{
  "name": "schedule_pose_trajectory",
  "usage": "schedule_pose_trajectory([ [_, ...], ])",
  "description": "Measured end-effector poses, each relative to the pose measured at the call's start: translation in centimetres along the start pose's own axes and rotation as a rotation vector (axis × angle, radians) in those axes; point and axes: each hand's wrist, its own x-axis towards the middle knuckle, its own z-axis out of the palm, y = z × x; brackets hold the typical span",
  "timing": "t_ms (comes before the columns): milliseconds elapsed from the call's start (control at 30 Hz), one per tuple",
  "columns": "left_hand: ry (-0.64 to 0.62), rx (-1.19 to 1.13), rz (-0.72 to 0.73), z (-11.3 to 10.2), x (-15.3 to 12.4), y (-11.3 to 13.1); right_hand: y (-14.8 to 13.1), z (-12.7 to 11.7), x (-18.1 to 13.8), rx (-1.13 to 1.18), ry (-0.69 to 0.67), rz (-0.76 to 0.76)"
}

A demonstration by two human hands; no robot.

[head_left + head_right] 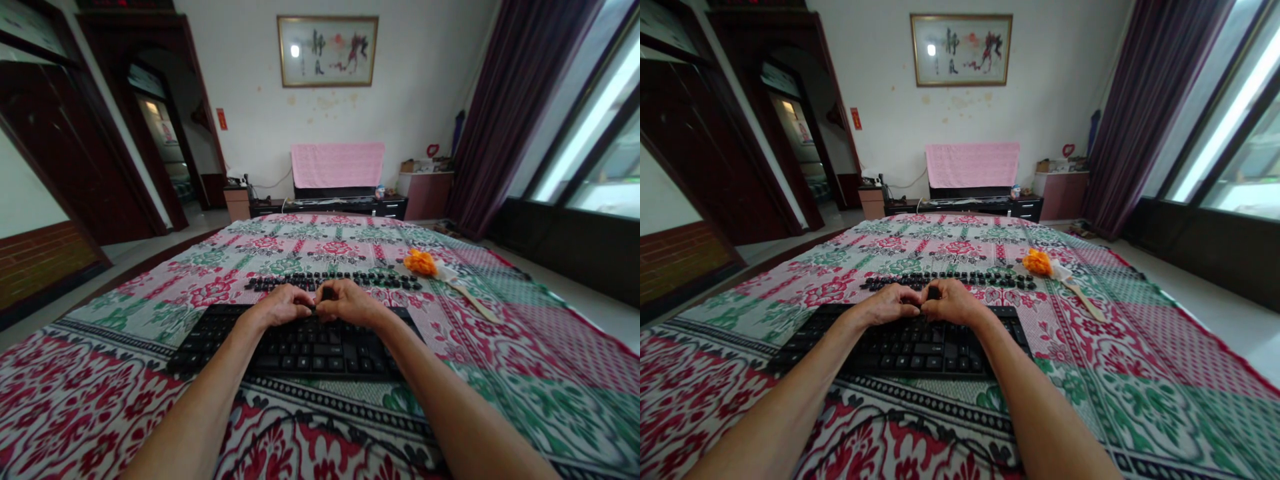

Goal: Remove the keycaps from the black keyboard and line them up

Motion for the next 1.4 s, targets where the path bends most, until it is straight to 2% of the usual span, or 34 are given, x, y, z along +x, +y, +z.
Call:
schedule_pose_trajectory([
  [200,-0.012,-0.02,0.007,0.0,0.1,-0.3,-0.1,0.0,0.1,-0.011,-0.001,0.017],
  [300,0.021,0.004,0.011,0.2,0.2,-0.6,-1.4,0.3,-0.1,-0.237,0.019,-0.038],
  [400,0.052,0.014,0.002,0.4,0.3,-0.9,-2.7,0.8,-0.4,-0.502,0.039,-0.175],
  [600,0.077,0.091,-0.009,0.5,0.4,-0.8,-4.8,1.0,-0.2,-0.67,-0.023,-0.273],
  [733,0.079,0.085,0.014,0.5,0.3,-0.7,-7.1,-0.4,0.4,-0.625,-0.023,-0.296],
  [833,0.041,-0.031,0.046,0.2,0.0,-0.3,-8.0,-1.7,0.5,-0.529,-0.04,-0.286],
  [967,-0.001,-0.375,0.027,-0.9,-0.8,1.1,-7.2,-2.6,0.1,-0.415,0.0,-0.209],
  [1067,-0.023,-0.468,0.027,-1.5,-1.3,2.4,-6.3,-2.6,-0.1,-0.376,0.03,-0.16],
  [1267,-0.009,-0.425,0.066,-0.7,-0.9,2.8,-4.8,-2.1,-0.1,-0.338,0.078,-0.184],
  [1400,0.036,-0.246,0.055,0.2,-0.4,2.5,-3.3,-1.8,0.1,-0.334,0.123,-0.183],
])
